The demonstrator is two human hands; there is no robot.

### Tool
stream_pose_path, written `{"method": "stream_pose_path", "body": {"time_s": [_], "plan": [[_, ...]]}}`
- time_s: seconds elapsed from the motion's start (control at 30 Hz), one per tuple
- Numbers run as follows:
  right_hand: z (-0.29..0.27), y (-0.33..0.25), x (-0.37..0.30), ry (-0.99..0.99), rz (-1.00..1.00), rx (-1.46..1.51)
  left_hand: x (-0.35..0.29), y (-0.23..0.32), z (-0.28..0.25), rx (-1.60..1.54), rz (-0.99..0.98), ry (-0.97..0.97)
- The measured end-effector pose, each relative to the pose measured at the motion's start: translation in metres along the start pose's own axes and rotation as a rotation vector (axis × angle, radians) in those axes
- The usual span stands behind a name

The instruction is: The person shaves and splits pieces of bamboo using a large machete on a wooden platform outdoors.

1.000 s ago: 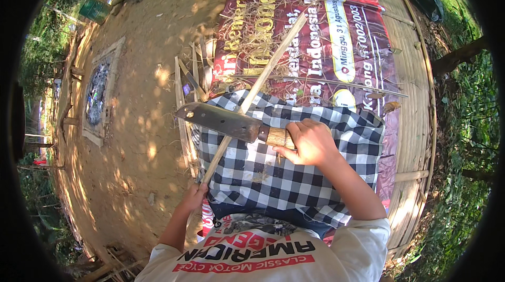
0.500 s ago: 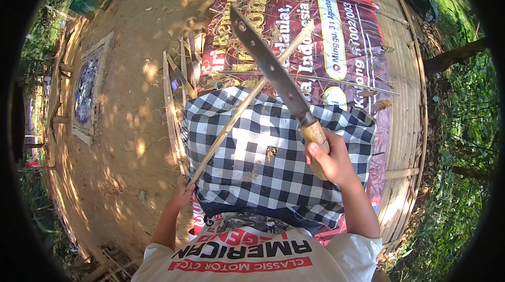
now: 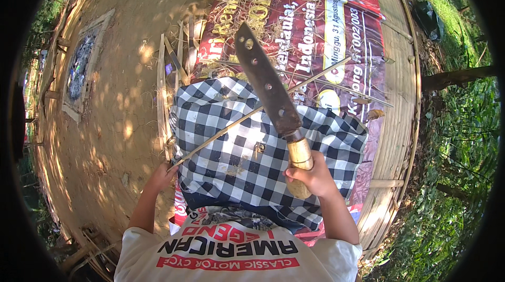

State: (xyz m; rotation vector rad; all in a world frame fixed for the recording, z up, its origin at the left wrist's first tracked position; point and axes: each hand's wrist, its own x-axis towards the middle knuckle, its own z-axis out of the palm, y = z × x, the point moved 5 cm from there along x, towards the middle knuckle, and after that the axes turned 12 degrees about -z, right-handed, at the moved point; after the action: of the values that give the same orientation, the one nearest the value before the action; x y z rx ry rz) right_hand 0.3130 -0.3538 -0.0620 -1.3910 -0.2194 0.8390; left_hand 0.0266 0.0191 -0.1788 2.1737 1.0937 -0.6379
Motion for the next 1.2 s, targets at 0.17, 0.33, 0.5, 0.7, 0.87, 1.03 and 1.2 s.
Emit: {"method": "stream_pose_path", "body": {"time_s": [0.17,0.33,0.5,0.7,0.87,1.03,1.2], "plan": [[-0.022,-0.002,0.002,0.247,-0.087,0.257,0.008,0.0,0.013,0.004,0.093,0.093],[0.002,0.033,-0.023,0.057,0.075,0.112,0.011,-0.029,0.022,-0.041,0.096,0.098],[-0.015,0.007,-0.025,0.09,0.005,0.189,0.007,-0.024,0.02,0.002,0.172,0.163],[-0.008,0.023,-0.029,0.204,0.056,0.313,0.002,-0.022,0.03,0.03,0.104,0.243],[0.012,0.057,-0.041,-0.178,0.189,0.013,-0.003,-0.021,0.031,-0.038,0.113,0.232],[-0.006,0.017,-0.019,0.017,0.027,0.239,0.003,-0.013,0.038,-0.058,0.159,0.275],[0.01,0.045,-0.016,0.08,0.119,0.289,-0.002,0.0,0.027,-0.031,0.171,0.303]]}}
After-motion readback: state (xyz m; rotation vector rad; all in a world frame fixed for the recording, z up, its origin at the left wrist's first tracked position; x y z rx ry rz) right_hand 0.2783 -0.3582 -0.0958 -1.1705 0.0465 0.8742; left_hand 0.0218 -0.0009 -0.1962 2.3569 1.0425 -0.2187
